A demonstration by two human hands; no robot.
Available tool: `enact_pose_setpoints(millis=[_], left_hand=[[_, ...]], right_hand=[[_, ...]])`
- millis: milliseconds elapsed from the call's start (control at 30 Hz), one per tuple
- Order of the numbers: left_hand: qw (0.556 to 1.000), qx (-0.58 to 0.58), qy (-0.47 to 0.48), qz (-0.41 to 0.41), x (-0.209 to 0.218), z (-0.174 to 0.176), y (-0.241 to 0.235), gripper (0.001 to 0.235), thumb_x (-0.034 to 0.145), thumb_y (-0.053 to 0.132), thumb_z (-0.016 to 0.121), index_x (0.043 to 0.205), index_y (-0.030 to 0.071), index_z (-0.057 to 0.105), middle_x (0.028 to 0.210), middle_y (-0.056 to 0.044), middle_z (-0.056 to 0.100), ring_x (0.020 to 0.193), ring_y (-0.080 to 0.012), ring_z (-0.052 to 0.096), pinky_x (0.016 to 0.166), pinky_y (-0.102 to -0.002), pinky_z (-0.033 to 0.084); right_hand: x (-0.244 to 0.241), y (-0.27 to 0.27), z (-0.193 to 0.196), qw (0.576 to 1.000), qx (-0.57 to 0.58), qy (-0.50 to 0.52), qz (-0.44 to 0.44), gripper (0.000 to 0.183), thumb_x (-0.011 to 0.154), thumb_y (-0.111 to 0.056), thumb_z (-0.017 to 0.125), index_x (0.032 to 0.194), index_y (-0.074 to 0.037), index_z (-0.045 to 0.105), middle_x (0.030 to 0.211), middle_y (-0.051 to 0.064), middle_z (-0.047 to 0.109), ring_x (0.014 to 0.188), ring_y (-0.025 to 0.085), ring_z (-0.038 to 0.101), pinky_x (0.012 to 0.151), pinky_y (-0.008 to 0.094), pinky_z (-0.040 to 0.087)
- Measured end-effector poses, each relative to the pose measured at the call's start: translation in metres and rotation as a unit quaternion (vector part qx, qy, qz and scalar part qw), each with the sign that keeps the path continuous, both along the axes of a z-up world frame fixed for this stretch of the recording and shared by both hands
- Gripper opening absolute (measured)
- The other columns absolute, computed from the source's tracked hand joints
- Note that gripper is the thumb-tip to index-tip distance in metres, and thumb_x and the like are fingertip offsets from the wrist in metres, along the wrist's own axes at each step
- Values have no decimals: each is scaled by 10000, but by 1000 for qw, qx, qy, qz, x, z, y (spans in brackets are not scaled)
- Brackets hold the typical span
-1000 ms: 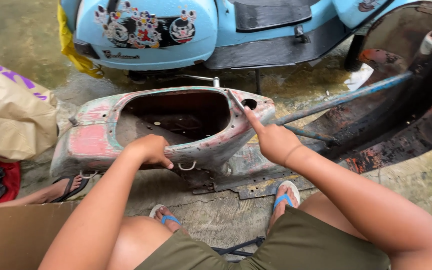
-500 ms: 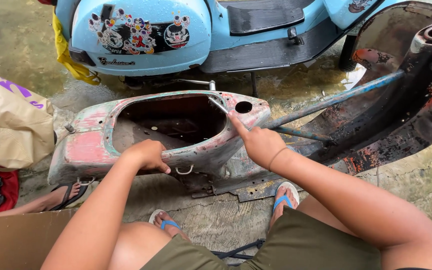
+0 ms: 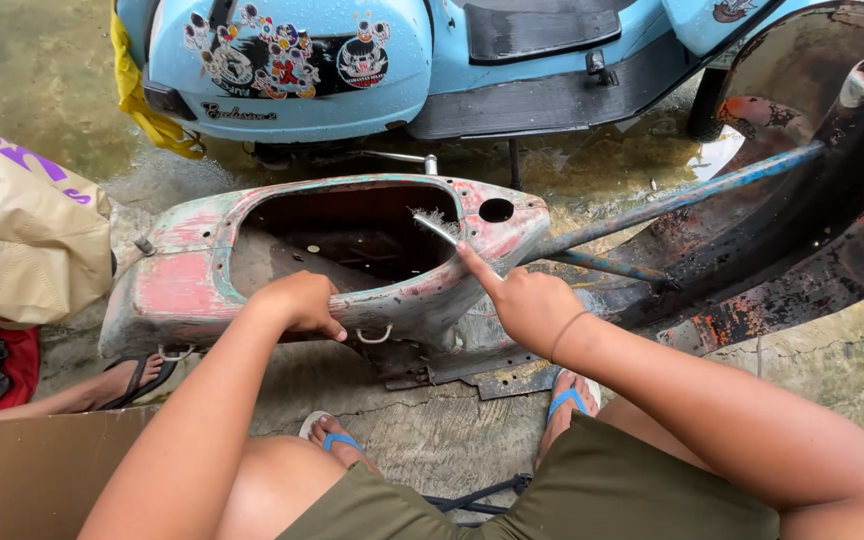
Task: The person scrubs the exterior surface of a disassembled scooter body panel using a wire brush. They hold the panel steady with one hand while brushing with the other, focusing on removing rust and old paint.
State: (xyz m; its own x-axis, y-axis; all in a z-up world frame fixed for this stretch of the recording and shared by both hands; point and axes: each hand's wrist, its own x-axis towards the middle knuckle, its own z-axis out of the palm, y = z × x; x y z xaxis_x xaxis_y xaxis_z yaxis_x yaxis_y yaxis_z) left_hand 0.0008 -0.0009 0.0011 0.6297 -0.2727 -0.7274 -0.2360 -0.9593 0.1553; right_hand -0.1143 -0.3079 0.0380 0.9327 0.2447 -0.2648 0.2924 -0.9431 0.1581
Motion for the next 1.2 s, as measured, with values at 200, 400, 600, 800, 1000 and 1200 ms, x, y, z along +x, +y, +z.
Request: enact_pose_setpoints(millis=[200,400,600,800,1000,1200], left_hand=[[1000,-8,-1,-1,7,-18,4,682,686,485,911,1259,144,770,1235,-184,759,1225,-362,688,1029,-475,550],[1000,-9,-4,-2,7,-17,4,679,677,496,918,1251,163,780,1217,-171,766,1210,-350,698,1019,-465,555],[1000,-16,5,0,0,1,1,690,692,485,917,1267,134,768,1225,-182,759,1225,-363,686,1027,-470,547],[1000,-23,1,-4,4,-9,4,704,676,494,925,1266,143,769,1218,-173,762,1218,-358,688,1027,-465,547],[1000,-23,-5,-10,7,-21,7,692,655,522,930,1239,180,785,1183,-150,775,1199,-344,699,1022,-455,550],[1000,-11,8,-10,1,3,-2,628,699,469,911,1220,137,791,1222,-208,762,1244,-382,675,1058,-477,536]], right_hand=[[19,-14,7,1000,9,-7,-20,741,964,-82,445,1659,-223,229,836,174,701,706,360,760,584,488,621],[22,-15,10,999,9,18,-25,806,973,-69,446,1691,-250,127,850,186,705,720,346,762,601,468,626],[34,-23,38,986,46,97,-127,803,993,-55,404,1690,-292,85,1010,240,732,930,428,759,774,545,625],[51,-54,23,976,52,93,-188,803,980,-86,420,1685,-309,108,1010,272,725,918,461,756,752,569,615],[44,-51,34,975,38,110,-187,774,1008,-130,435,1688,-271,93,1082,283,716,1007,473,738,831,565,606],[23,-23,79,976,57,140,-159,738,1003,-39,392,1675,-204,135,1140,315,705,1068,488,718,893,554,598]])
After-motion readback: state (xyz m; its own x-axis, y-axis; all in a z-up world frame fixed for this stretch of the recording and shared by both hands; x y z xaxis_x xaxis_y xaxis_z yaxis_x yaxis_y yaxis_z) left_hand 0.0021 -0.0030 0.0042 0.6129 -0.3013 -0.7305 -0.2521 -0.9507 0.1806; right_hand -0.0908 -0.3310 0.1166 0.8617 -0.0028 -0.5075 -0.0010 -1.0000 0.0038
